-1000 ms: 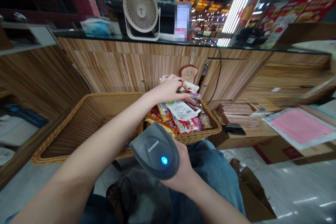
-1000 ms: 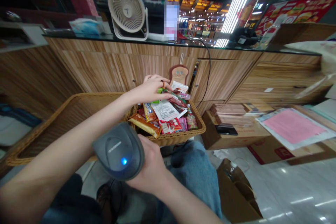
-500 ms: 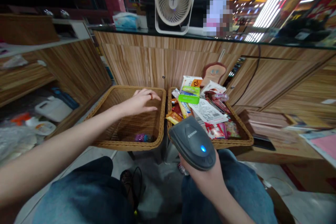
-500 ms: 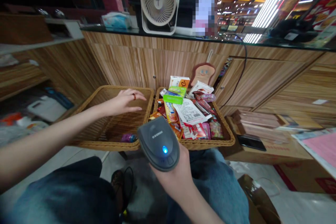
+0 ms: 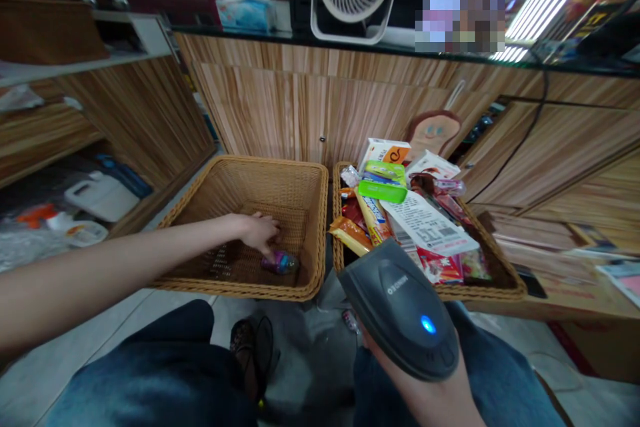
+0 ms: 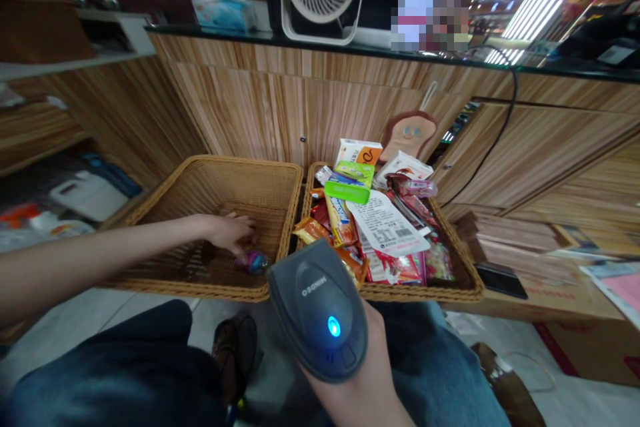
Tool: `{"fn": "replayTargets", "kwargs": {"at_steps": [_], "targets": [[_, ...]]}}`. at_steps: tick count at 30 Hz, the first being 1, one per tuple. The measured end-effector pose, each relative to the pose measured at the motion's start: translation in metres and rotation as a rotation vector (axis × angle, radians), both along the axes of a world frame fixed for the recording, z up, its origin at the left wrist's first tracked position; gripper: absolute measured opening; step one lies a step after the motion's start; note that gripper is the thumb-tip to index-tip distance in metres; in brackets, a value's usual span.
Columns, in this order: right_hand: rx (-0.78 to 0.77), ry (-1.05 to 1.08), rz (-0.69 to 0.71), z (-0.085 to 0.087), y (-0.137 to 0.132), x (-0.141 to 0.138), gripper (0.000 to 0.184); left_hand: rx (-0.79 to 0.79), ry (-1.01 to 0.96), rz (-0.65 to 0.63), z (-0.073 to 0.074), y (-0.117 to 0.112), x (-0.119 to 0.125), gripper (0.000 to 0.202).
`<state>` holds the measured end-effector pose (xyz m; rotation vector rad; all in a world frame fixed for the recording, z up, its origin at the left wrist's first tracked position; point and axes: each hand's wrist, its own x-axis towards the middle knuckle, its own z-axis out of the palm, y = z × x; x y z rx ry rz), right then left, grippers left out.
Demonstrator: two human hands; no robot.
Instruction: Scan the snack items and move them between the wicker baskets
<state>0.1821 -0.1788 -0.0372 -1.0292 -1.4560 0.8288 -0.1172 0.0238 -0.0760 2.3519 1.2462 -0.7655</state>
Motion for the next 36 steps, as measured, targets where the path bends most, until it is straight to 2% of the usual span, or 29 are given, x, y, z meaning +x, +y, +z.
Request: {"fn": "replayTargets", "kwargs": {"at_steps": [4, 9, 12, 14, 17, 19, 22, 24, 27, 31, 34, 36], "targets": [[-0.015, -0.024, 0.001, -0.004, -0.002, 0.005, 0.023, 0.044, -0.076, 0.087, 0.001, 0.013, -0.009, 0.062], [-0.025, -0.032, 0.015, -0.001, -0.001, 0.004, 0.021, 0.029, -0.188, 0.028, -0.012, 0.012, -0.004, 0.081], [-0.033, -0.018, 0.019, 0.003, 0.000, 0.002, 0.023, 0.108, -0.094, -0.014, -0.017, 0.010, 0.004, 0.063], [-0.033, -0.023, 0.022, 0.004, 0.000, 0.000, 0.026, 0.151, -0.045, -0.011, -0.014, 0.012, 0.006, 0.049], [-0.013, -0.042, -0.009, 0.007, 0.001, -0.003, 0.022, 0.170, -0.084, 0.109, 0.000, 0.014, 0.002, 0.040], [-0.004, -0.042, -0.018, 0.010, 0.003, -0.005, 0.020, 0.135, -0.283, 0.232, 0.014, 0.011, -0.004, 0.040], [0.014, -0.027, 0.004, 0.013, 0.004, -0.009, 0.019, 0.036, -0.759, 0.480, 0.037, -0.004, -0.007, 0.047], [0.016, -0.027, -0.004, 0.012, 0.004, -0.012, 0.018, -0.059, -1.003, 0.692, 0.053, -0.023, -0.005, 0.051], [0.014, -0.009, -0.018, 0.007, 0.004, -0.014, 0.017, -0.252, -1.311, 0.942, 0.077, -0.056, 0.006, 0.040], [-0.016, -0.026, -0.005, 0.003, 0.006, -0.014, 0.014, -0.421, -1.713, 1.078, 0.096, -0.094, 0.024, 0.023], [-0.040, -0.034, 0.007, 0.003, 0.007, -0.016, 0.015, -0.466, -1.888, 1.145, 0.100, -0.110, 0.035, 0.028], [-0.042, -0.036, 0.011, 0.004, 0.007, -0.018, 0.015, -0.523, -1.927, 1.168, 0.098, -0.114, 0.039, 0.033]]}}
